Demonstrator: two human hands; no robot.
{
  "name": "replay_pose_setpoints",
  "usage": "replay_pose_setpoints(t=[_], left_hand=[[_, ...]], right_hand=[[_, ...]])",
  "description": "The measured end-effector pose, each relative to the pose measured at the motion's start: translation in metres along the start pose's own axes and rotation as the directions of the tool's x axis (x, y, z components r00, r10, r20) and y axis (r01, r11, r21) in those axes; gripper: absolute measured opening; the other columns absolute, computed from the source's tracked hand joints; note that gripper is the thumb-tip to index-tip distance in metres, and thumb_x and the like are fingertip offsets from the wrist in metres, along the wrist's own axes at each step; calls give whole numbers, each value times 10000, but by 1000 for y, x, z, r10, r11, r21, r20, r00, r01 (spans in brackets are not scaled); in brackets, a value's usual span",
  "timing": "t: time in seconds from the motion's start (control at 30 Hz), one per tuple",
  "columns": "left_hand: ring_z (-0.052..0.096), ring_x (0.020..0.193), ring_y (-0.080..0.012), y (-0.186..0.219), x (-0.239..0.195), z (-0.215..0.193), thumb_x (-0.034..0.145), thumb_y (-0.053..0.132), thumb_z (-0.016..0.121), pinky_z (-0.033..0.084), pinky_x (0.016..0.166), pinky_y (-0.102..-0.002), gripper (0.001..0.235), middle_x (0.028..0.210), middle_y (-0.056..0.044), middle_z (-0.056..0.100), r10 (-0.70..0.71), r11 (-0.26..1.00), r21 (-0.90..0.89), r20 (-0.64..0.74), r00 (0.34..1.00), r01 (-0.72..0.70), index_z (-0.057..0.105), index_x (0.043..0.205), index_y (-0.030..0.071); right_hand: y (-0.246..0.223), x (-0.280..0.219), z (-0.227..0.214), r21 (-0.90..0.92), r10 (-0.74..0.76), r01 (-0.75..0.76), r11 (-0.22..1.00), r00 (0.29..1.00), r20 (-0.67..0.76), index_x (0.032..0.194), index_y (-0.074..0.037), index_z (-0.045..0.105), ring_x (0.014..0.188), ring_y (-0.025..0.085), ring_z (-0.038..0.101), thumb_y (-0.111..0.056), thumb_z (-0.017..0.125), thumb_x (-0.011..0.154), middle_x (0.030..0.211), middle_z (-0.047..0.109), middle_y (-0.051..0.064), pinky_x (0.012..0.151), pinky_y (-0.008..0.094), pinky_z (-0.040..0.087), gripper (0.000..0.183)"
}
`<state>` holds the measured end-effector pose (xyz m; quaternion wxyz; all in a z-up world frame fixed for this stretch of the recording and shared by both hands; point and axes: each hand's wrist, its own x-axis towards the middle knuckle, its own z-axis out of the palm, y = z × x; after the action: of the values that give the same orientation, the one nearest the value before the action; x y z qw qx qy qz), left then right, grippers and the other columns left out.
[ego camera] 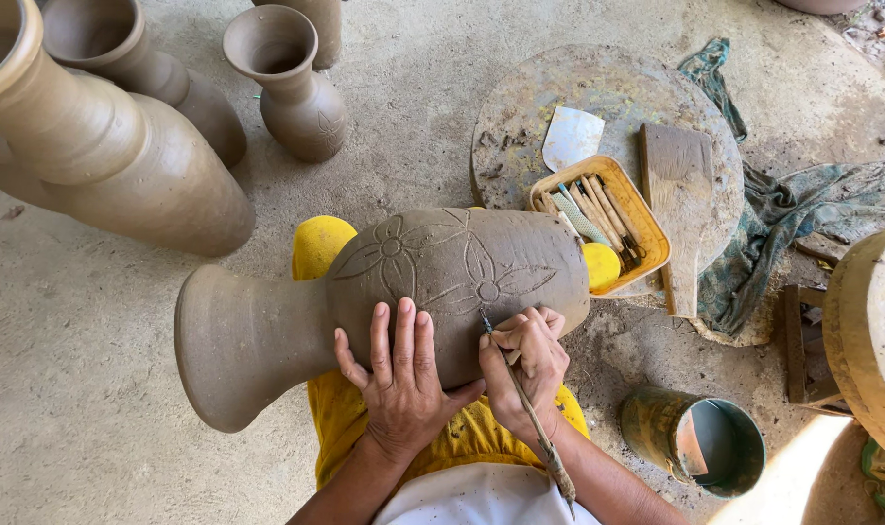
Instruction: The person carves a floral design into a large clay vase by hand using a wooden tool. They rotate the vase on their lap, wiping the surface and adding detailed petal-like patterns and circles.
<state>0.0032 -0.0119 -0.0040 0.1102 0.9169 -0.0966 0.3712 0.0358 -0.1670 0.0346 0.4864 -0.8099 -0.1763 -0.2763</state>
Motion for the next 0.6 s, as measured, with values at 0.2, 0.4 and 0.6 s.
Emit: replay_pose_setpoints(t=[0.2,0.4,0.6], left_hand=[[416,1450,-379,-1,6,-2,989,780,455,154,1148,-773,947,1522,-200,487,-1,1000,-9,-1,1000,1,503,1432,-56],[408,1461,-376,-4,10,-4,943,790,467,132,1159,-761,985,1541,-195,475,-15,999,-35,50,999,17,505,1438,-60],[396,1471,-371,-7,20,-7,880,817,552,134,1161,-757,1052,1562,-194,447,-23,998,-56,93,995,28,477,1459,-58]], right_hand=[[2,3,-2,30,-66,65,997,997,42,826,-69,499,694,224,477,45,684,775,753,594,53,810,380,364,223],[8,8,-5,62,-141,136,989,987,76,806,-76,488,684,228,464,48,681,736,737,563,46,813,394,353,240],[17,15,-9,112,-265,254,961,958,106,820,-86,501,685,226,500,54,691,737,742,563,36,819,420,368,251]])
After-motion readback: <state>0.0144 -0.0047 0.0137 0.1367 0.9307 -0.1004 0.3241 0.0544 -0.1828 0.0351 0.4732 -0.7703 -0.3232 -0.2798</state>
